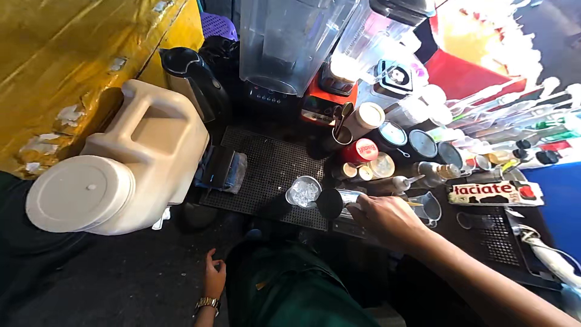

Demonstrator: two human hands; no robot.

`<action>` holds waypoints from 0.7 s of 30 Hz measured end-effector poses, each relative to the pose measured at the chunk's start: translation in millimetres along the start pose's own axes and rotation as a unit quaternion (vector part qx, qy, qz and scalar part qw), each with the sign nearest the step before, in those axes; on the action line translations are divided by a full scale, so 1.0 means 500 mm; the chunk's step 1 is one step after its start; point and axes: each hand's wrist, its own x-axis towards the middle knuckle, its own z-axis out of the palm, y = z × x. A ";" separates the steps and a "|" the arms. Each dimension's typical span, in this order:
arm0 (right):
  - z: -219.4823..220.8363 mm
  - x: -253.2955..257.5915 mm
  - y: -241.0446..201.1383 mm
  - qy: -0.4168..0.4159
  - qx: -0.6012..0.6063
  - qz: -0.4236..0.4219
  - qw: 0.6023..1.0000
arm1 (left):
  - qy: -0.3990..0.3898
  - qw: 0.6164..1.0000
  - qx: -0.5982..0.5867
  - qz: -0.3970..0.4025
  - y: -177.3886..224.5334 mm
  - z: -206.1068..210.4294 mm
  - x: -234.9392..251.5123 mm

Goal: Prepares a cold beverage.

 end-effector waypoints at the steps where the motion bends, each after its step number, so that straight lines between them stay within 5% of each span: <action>1: -0.005 0.002 -0.004 -0.006 -0.001 0.002 1.000 | -0.013 1.000 0.009 -0.015 -0.007 0.000 0.000; 8: -0.015 0.011 -0.017 -0.020 -0.016 0.003 1.000 | -0.089 0.988 0.092 -0.091 -0.052 -0.005 0.001; 21: -0.026 0.017 -0.011 -0.054 -0.068 0.015 0.996 | -0.078 0.987 0.080 -0.116 -0.044 -0.005 -0.003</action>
